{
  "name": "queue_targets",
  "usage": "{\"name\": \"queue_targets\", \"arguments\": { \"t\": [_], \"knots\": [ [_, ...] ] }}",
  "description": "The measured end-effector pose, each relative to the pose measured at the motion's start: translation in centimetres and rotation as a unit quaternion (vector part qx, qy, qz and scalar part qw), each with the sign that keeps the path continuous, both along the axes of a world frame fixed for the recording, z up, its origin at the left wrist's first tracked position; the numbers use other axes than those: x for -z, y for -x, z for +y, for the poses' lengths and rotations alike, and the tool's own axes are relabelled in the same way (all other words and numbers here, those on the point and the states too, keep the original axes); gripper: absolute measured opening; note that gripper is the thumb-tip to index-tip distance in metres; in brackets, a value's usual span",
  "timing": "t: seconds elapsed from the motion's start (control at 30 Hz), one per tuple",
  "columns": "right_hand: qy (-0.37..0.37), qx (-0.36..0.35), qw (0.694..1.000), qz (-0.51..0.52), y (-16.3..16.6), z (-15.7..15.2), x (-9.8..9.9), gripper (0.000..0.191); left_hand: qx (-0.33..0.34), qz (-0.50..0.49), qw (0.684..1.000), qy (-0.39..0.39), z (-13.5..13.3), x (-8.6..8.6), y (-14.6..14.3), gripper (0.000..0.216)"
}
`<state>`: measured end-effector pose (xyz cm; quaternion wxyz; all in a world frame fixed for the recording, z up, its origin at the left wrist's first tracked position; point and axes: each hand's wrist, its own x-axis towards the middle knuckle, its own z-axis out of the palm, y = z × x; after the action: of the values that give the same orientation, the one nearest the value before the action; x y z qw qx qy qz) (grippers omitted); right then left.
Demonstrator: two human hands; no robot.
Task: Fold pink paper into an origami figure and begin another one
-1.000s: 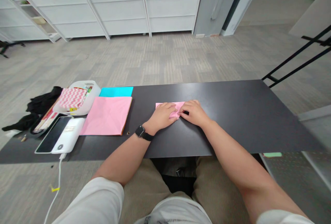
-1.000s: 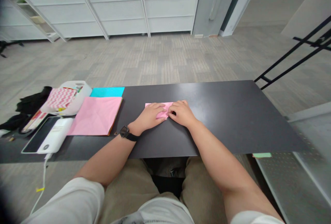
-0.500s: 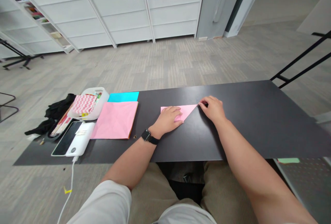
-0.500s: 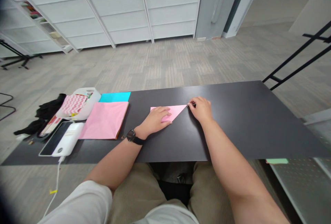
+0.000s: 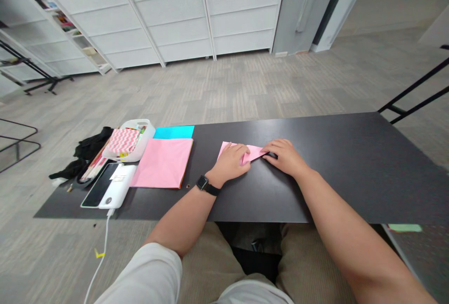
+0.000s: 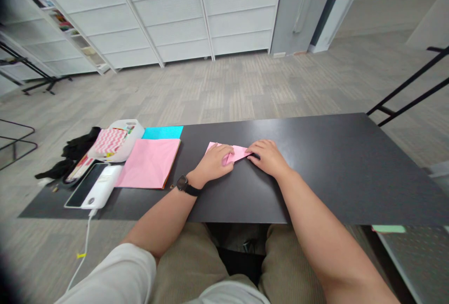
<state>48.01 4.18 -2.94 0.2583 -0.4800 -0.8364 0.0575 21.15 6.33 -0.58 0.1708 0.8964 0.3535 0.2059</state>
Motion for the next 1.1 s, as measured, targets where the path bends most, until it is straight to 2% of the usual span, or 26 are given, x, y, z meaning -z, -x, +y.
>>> {"name": "queue_targets", "arguments": {
  "t": [0.13, 0.23, 0.43, 0.67, 0.77, 0.83, 0.9, 0.97, 1.03, 1.1],
  "knots": [
    [-0.029, 0.03, 0.999, -0.003, 0.0, 0.1, -0.1, 0.015, 0.0, -0.033, 0.999, -0.003, 0.1, -0.2, 0.0, 0.015],
    [-0.023, 0.028, 0.999, 0.001, 0.2, 0.1, 0.0, 0.018, 0.009, -0.04, 0.999, -0.001, 0.4, 0.0, 0.1, 0.014],
    [-0.005, 0.019, 1.0, -0.005, 0.7, 0.5, 0.6, 0.015, 0.023, -0.011, 1.0, 0.001, 1.1, 0.9, 0.2, 0.024],
    [-0.01, 0.038, 0.999, -0.01, 1.0, 0.4, -0.4, 0.023, 0.012, -0.054, 0.998, -0.003, 0.9, 0.3, 0.2, 0.015],
    [-0.015, 0.064, 0.997, 0.043, 1.3, 0.0, -0.9, 0.024, -0.016, -0.064, 0.998, -0.012, 0.8, -0.4, 0.6, 0.009],
    [-0.035, 0.113, 0.984, 0.133, 1.2, -0.1, -0.9, 0.032, -0.059, -0.104, 0.993, -0.009, 1.0, -0.8, 1.0, 0.01],
    [-0.054, 0.187, 0.952, 0.238, 0.9, -0.1, -0.6, 0.044, -0.098, -0.204, 0.974, 0.033, 1.4, -0.9, 1.4, 0.014],
    [-0.054, 0.243, 0.918, 0.309, 0.5, 0.1, -0.2, 0.048, -0.119, -0.341, 0.926, 0.114, 2.2, -0.7, 1.7, 0.02],
    [-0.039, 0.26, 0.902, 0.342, 0.2, 0.4, 0.1, 0.048, -0.128, -0.449, 0.861, 0.202, 3.0, -0.2, 1.7, 0.029],
    [0.0, 0.238, 0.901, 0.363, 0.1, 0.8, 0.2, 0.048, -0.134, -0.488, 0.819, 0.269, 3.6, 0.4, 1.5, 0.036]
  ]
}}
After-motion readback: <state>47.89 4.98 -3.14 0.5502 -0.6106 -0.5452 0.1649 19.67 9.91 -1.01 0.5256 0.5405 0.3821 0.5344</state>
